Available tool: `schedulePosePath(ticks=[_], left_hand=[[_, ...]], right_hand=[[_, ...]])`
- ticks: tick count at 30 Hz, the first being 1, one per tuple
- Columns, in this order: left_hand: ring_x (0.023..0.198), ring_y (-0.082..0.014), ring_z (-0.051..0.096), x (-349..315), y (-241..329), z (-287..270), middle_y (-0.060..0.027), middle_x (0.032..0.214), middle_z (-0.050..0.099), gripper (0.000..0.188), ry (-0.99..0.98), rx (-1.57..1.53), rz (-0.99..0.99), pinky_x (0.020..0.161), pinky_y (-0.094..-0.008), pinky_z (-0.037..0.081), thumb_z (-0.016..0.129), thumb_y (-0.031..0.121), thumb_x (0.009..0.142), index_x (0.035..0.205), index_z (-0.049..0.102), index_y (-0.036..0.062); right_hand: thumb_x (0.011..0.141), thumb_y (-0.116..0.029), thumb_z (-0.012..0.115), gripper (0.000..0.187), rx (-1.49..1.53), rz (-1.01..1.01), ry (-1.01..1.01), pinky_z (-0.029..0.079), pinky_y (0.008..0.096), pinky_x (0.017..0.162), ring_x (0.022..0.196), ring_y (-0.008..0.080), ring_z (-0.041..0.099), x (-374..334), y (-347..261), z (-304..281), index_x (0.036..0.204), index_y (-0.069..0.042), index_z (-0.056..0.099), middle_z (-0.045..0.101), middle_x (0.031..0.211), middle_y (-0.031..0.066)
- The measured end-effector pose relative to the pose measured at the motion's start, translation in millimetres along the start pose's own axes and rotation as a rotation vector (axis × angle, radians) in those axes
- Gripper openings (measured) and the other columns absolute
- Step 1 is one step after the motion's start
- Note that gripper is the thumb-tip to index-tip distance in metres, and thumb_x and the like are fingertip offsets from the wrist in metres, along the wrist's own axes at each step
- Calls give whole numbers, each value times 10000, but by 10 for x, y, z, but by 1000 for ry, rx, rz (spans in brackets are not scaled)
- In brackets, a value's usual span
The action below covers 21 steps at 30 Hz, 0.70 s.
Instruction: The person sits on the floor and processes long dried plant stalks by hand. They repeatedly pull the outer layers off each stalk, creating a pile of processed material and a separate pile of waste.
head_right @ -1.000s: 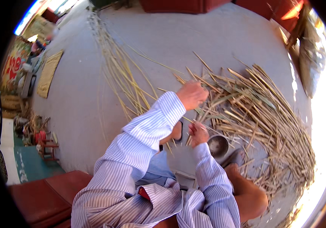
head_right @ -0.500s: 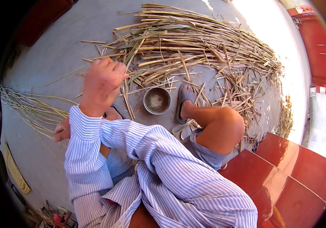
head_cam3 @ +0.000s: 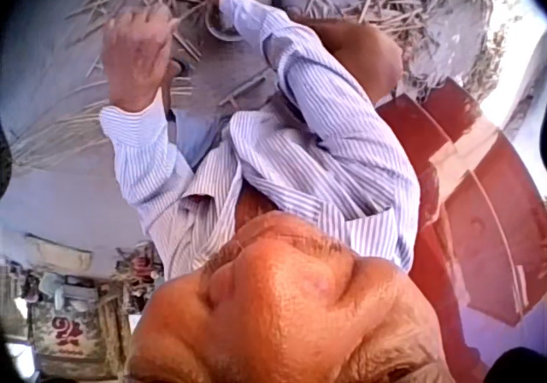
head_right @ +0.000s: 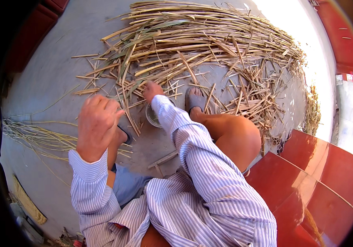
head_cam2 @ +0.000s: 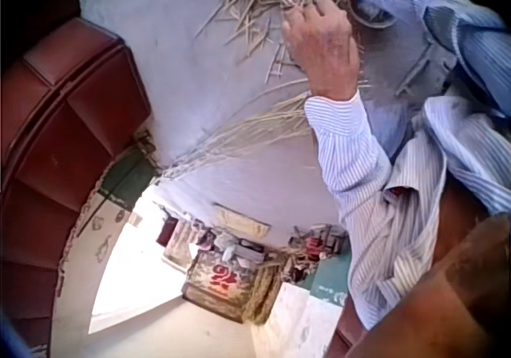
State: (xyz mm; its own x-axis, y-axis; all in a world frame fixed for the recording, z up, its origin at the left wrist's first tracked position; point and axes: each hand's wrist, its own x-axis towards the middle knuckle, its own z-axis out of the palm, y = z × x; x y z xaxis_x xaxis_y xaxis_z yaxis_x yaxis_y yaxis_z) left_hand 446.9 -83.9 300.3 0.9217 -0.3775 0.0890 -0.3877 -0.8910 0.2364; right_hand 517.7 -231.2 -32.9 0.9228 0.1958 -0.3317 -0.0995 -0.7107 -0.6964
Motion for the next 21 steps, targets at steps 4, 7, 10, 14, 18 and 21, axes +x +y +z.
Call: schedulePosePath(ticks=[4, 7, 10, 14, 18, 21], left_hand=[[843, -307, 541, -60, -42, -57, -114, 807, 578, 144, -48, -44, -81, 718, -400, 402, 674, 119, 778, 824, 575, 25], [880, -318, 545, -36, -115, 18, -131, 881, 601, 198, -121, -48, -117, 734, -406, 401, 673, 117, 767, 907, 599, -3], [897, -321, 549, 29, -129, 21, -138, 903, 604, 238, -225, -57, -185, 754, -414, 409, 679, 120, 753, 933, 597, -14], [949, -327, 560, 78, -96, 31, -135, 941, 617, 311, -307, -41, -282, 789, -426, 422, 723, 115, 703, 956, 599, -16], [963, -368, 542, 220, -98, 75, -174, 1000, 602, 304, -329, -89, -217, 818, -449, 406, 698, 75, 711, 968, 578, -34], [1005, -332, 563, 273, -62, 167, -134, 1005, 632, 387, -373, -92, -209, 813, -439, 432, 769, 139, 653, 969, 605, -13]], right_hand=[[782, -115, 609, 349, -377, 67, 247, 503, 462, 873, 969, 404, 618, 254, 863, -704, 1129, -109, 644, 635, 1051, 233], [797, -188, 621, 431, -628, 225, 194, 437, 467, 987, 1208, 364, 510, 422, 1239, -1018, 1227, -206, 603, 545, 1296, 172], [819, -217, 622, 432, -785, 316, 120, 399, 465, 1014, 1270, 335, 473, 519, 1505, -1164, 1247, -171, 591, 524, 1349, 153], [867, -258, 597, 445, -689, 743, -173, 441, 404, 986, 1185, 237, 592, 826, 1934, -1643, 1284, -105, 582, 602, 1300, 93], [856, -269, 594, 394, -465, 534, -105, 543, 345, 820, 1003, 245, 670, 1103, 3067, -2009, 1167, -30, 632, 679, 1082, 170], [920, -243, 564, 319, 689, 571, -5, 553, 303, 724, 916, 200, 672, 1334, 2821, -1699, 1144, -17, 578, 678, 969, 129]])
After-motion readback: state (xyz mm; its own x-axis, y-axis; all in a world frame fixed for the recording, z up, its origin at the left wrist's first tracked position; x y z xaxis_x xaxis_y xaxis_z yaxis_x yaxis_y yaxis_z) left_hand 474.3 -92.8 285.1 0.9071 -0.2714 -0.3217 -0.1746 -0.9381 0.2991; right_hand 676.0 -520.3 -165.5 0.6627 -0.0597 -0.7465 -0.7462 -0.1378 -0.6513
